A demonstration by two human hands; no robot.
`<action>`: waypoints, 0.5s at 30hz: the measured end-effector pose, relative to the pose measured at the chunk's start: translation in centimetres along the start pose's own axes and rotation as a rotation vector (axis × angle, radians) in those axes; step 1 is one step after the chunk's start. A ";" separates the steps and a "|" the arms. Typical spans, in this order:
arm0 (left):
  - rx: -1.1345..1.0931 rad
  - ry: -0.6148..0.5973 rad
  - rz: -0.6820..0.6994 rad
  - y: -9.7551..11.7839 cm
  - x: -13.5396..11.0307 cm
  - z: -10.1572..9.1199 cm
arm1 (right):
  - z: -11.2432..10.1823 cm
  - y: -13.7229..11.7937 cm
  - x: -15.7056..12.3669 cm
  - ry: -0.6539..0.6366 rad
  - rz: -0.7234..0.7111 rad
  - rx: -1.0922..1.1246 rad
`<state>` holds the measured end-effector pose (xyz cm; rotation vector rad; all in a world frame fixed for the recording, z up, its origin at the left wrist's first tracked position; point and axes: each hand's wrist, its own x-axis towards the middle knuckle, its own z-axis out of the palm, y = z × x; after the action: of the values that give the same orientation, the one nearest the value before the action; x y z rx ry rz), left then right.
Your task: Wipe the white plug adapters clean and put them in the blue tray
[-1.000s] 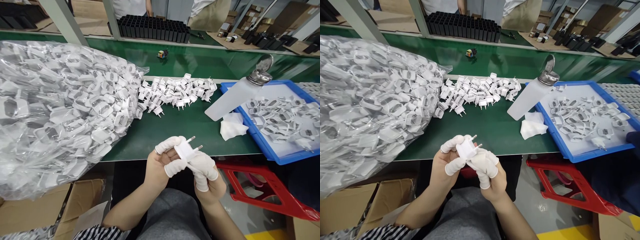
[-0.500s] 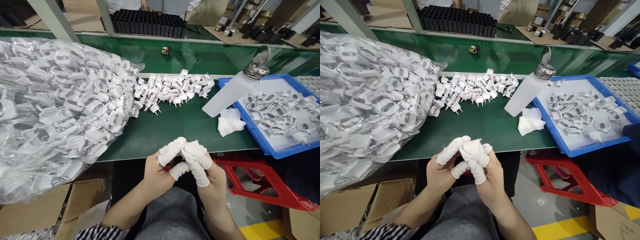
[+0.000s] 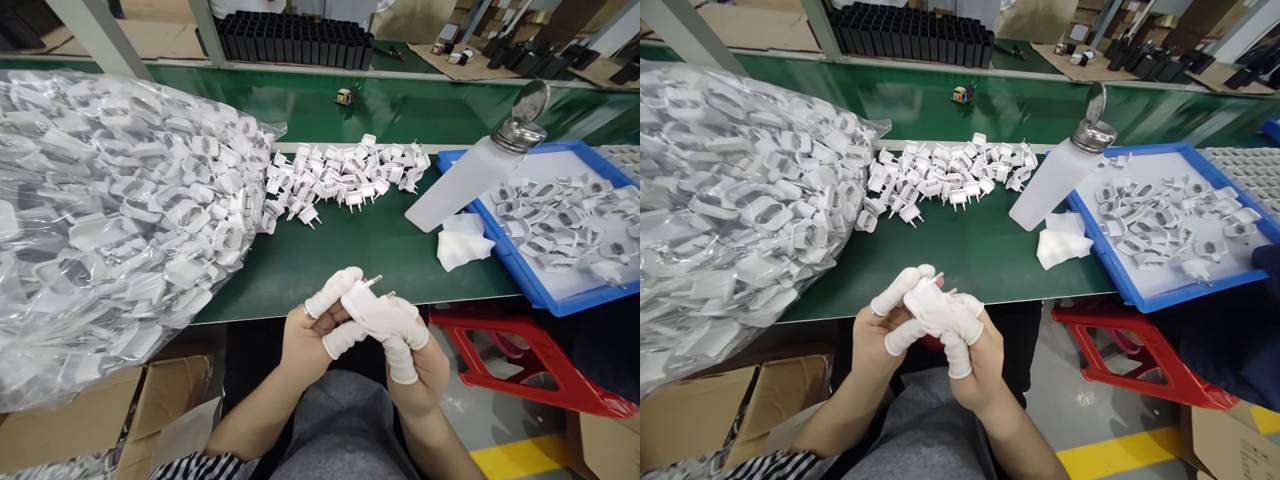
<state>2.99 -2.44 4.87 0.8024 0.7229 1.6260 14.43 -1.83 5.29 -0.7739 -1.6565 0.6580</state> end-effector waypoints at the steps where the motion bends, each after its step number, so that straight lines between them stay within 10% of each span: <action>1: -0.024 -0.009 -0.018 0.0 0.0 0.0 | -0.1 -0.1 0.0 -0.007 -0.015 -0.015; 15: -0.050 -0.147 -0.075 1.0 0.1 -0.4 | 0.4 0.1 -0.4 -0.095 -0.169 -0.175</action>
<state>2.06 -2.52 5.51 0.8392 0.5993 1.4955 14.07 -2.07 4.84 -0.7258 -1.8615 0.4406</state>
